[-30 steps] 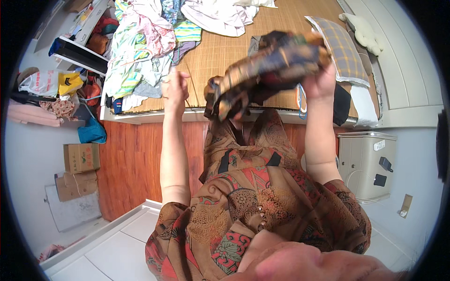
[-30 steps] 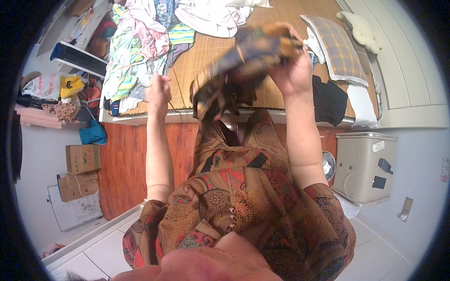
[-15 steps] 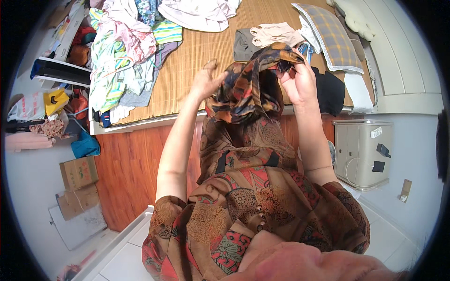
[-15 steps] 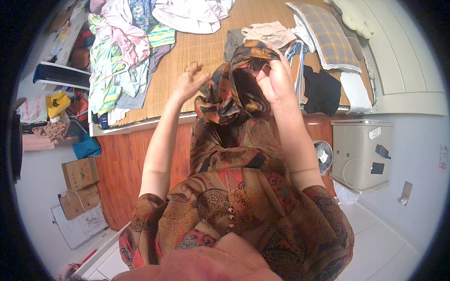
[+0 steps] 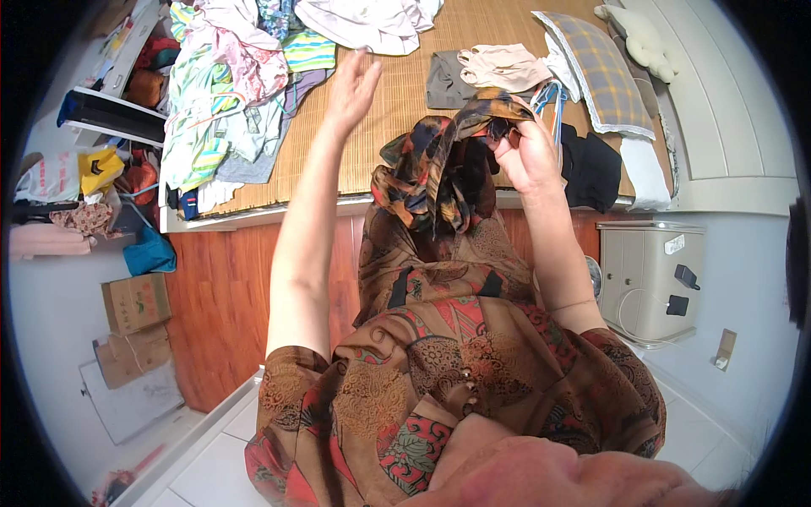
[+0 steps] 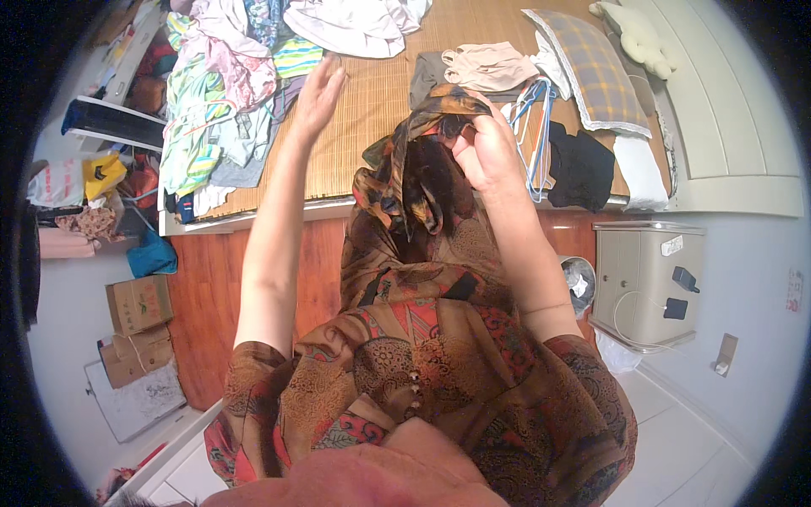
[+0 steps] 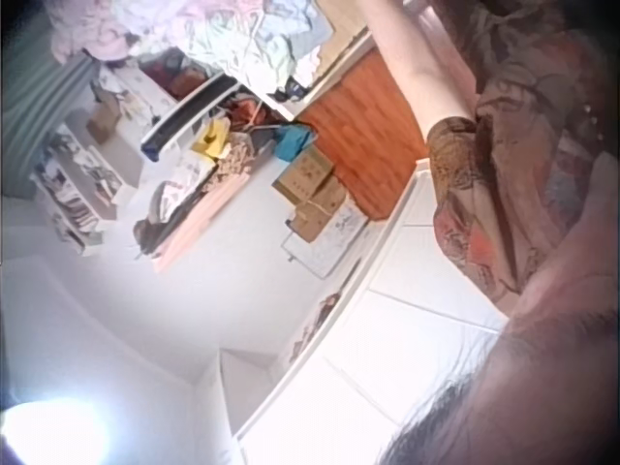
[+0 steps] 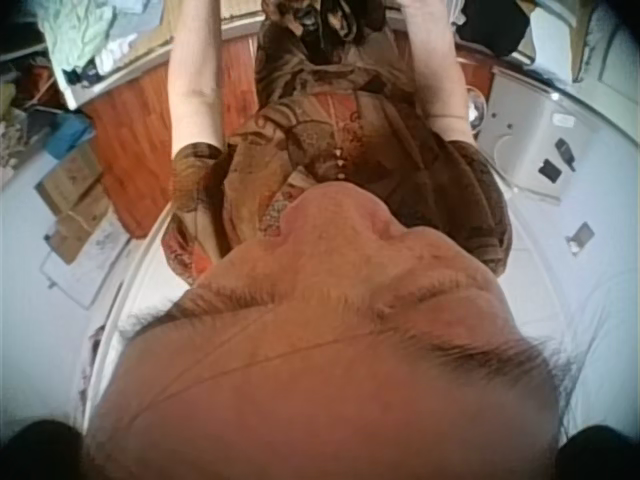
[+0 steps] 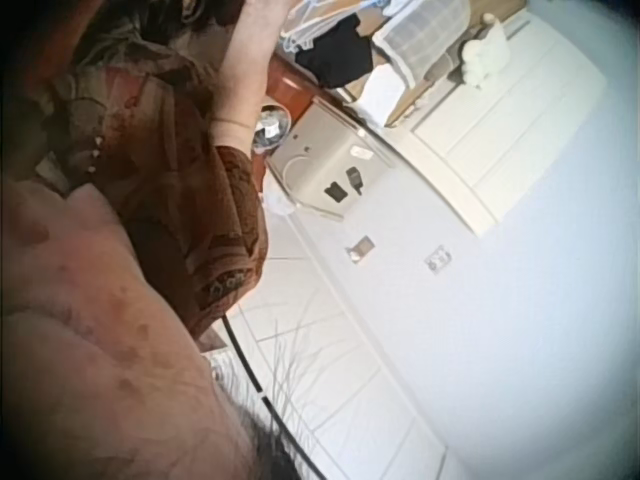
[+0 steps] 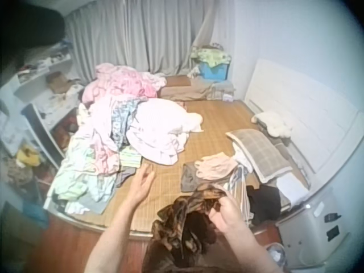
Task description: Folding various laundry items including shirts and pants on a bed surface.
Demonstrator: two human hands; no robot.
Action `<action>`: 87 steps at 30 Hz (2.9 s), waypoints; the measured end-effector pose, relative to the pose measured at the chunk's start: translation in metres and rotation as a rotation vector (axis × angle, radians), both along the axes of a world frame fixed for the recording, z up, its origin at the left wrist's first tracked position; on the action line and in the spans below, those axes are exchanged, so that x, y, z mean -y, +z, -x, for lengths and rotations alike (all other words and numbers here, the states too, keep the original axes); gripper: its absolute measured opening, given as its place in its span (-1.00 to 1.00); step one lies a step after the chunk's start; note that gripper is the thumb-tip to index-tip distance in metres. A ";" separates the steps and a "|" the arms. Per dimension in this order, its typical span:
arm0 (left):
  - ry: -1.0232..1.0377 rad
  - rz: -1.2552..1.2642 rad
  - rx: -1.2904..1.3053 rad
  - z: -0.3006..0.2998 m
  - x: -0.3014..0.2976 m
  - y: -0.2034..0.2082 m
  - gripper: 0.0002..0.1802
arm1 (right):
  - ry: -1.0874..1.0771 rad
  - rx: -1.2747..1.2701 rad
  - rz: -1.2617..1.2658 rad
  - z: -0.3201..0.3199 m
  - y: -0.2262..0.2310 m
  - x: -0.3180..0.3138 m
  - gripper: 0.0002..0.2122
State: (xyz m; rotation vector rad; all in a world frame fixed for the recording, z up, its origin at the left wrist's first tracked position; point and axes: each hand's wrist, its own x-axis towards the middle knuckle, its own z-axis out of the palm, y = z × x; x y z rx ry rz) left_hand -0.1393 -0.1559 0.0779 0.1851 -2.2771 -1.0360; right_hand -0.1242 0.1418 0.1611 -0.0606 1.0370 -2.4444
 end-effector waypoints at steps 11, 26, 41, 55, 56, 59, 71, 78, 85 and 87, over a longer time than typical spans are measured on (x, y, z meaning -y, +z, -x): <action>-0.600 -0.561 0.376 -0.089 -0.128 0.033 -0.56 | -0.092 -0.008 0.007 0.000 -0.003 0.009 -0.77; -0.192 -1.132 0.039 -0.079 -0.038 0.100 -0.75 | -0.436 -0.425 -0.150 0.018 0.029 -0.055 -0.73; -0.244 -1.343 0.335 -0.133 -0.035 0.105 -0.77 | 0.520 -0.555 -0.528 -0.007 -0.013 -0.105 -0.54; -0.453 -1.557 0.135 -0.161 -0.031 0.083 -0.67 | 0.194 0.013 0.268 0.007 -0.058 -0.107 -0.73; -0.407 -1.576 0.079 -0.160 -0.027 0.078 -0.68 | 0.217 0.044 0.295 0.005 -0.057 -0.103 -0.70; -0.371 -1.635 0.005 -0.156 -0.041 0.091 -0.68 | 0.277 0.077 0.338 -0.002 -0.062 -0.098 -0.69; -0.709 -1.787 0.005 -0.155 -0.059 0.111 -0.64 | 0.559 -0.298 -0.597 0.016 -0.105 -0.085 -0.82; -0.574 -1.797 0.246 -0.154 -0.108 0.116 -0.67 | 0.503 -0.837 -0.529 -0.038 -0.040 -0.007 -0.52; -0.667 -1.845 0.273 -0.158 -0.096 0.098 -0.65 | 0.536 -0.552 -0.398 -0.048 -0.048 -0.003 -0.79; -0.591 -1.746 0.293 -0.165 -0.088 0.094 -0.61 | 0.462 -0.419 -0.286 -0.051 -0.036 -0.008 -0.78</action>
